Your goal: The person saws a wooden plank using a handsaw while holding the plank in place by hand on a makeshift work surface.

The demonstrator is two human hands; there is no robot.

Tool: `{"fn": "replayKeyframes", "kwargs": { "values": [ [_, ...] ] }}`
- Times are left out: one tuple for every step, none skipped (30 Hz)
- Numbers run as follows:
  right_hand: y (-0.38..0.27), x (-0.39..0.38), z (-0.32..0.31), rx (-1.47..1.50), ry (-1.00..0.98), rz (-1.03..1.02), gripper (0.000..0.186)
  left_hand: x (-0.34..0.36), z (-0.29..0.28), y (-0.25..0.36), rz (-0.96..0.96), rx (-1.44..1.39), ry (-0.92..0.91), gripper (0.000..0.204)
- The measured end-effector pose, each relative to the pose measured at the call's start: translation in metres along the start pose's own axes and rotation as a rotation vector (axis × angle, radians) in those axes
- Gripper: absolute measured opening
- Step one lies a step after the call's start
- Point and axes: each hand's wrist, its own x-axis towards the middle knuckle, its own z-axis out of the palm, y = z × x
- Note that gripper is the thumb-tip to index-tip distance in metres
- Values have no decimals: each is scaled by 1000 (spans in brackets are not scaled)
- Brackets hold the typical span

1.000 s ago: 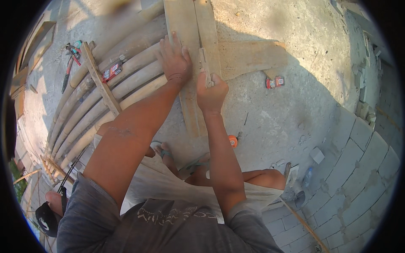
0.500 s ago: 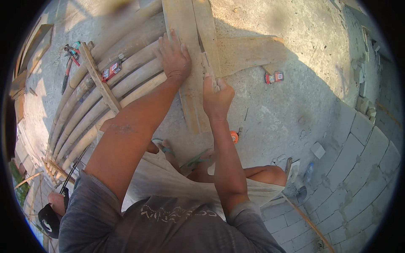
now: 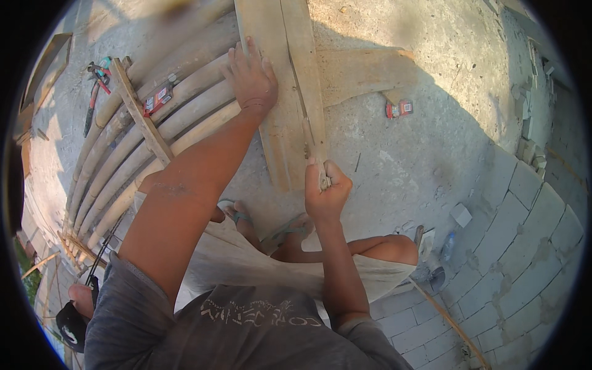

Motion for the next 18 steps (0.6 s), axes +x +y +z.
{"fn": "replayKeyframes", "kwargs": {
  "values": [
    [-2, -20, -17, 30, -16, 51, 38, 0, -1, 4, -19, -6, -36, 66],
    [1, -16, -12, 38, -18, 48, 38, 5, -2, 2, -33, -3, -60, 66],
    [5, -8, -6, 9, 3, 1, 39, 5, -1, 6, -29, -8, -56, 66],
    [8, 6, 2, -19, 24, -47, 40, 4, 0, 11, -24, -15, -54, 66],
    [11, 47, 22, -89, 35, -93, 41, 5, 2, 16, -20, -25, -52, 65],
    [6, 90, 51, -52, 56, -73, 42, -1, 3, 20, -16, -32, -62, 65],
    [2, 118, 73, -4, 65, -62, 43, -1, 5, 18, -22, -30, -63, 65],
    [5, 120, 75, 9, 53, -71, 43, 4, 6, 13, -31, -21, -51, 65],
    [8, 107, 68, -43, 34, -63, 38, 0, 4, 9, -36, -14, -64, 65],
    [10, 91, 58, -96, 15, -56, 34, -2, 1, 4, -35, 2, -80, 66],
    [10, 59, 43, -21, 20, -25, 37, 5, 1, 0, -36, 19, -73, 66],
    [10, 20, 21, 50, 28, 3, 43, 11, 1, -2, -41, 22, -62, 66],
    [10, -12, -5, 43, 11, 12, 43, 8, -1, 0, -34, 11, -71, 67],
    [7, -24, -16, 43, -6, 11, 43, 8, 0, 2, -25, 2, -69, 67],
    [14, -17, -11, 40, -6, 9, 43, 7, 1, 4, -26, -1, -68, 67],
    [25, 1, 1, 9, 11, -28, 43, 5, 2, 7, -27, -4, -64, 67],
    [28, 26, 16, -24, 31, -70, 44, 5, 2, 13, -27, -10, -57, 67],
    [24, 69, 45, -24, 45, -95, 44, 3, 2, 17, -24, -19, -62, 67]
  ]
}}
